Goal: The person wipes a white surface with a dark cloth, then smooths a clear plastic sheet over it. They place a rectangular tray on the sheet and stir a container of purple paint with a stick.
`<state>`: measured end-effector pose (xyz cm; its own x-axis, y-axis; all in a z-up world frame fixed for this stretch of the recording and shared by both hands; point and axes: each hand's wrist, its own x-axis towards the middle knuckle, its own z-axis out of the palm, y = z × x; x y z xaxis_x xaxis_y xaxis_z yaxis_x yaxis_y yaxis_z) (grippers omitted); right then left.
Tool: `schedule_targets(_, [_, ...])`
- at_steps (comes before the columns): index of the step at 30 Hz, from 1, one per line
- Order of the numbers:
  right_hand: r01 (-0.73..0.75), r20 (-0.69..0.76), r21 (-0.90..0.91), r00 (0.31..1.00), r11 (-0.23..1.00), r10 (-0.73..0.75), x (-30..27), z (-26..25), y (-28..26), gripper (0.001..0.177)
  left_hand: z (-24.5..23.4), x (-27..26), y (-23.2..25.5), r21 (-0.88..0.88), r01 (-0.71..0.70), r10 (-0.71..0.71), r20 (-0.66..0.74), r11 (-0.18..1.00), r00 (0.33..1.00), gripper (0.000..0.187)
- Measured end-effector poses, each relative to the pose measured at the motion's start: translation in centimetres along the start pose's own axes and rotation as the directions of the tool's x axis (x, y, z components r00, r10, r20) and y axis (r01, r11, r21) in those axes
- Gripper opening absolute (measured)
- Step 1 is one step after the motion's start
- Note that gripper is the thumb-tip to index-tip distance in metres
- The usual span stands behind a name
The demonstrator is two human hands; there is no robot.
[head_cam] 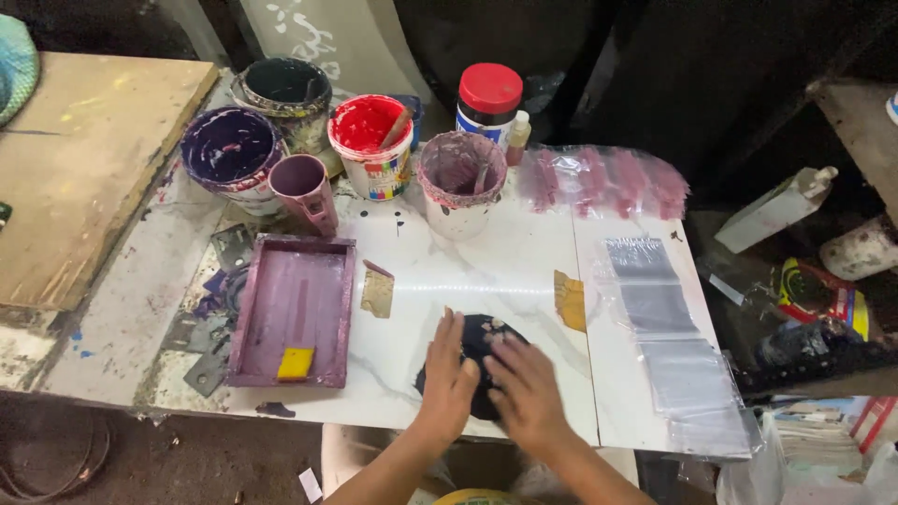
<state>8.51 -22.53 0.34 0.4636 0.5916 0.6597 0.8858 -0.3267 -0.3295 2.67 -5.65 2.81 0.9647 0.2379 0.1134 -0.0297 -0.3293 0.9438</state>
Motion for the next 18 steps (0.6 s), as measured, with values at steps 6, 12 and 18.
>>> schedule_targets(6, [-0.103,0.597,-0.19,0.778,0.976,0.198,2.7,2.1,0.3,0.059,-3.9,-0.8,-5.9,0.642,-0.133,0.256,-0.102,0.755,0.961,0.077])
schedule_targets(12, [-0.327,0.349,-0.596,0.717,0.734,0.603,6.7,4.6,7.7,0.067,-4.7,-0.6,-4.2,0.77,-0.044,-0.023,0.076,0.637,0.997,0.077])
schedule_targets(18, [-0.345,0.373,-0.558,0.708,0.755,0.599,12.0,8.0,6.1,0.064,-4.8,-0.9,-4.3,0.765,-0.094,0.036,0.093,0.637,0.995,0.083])
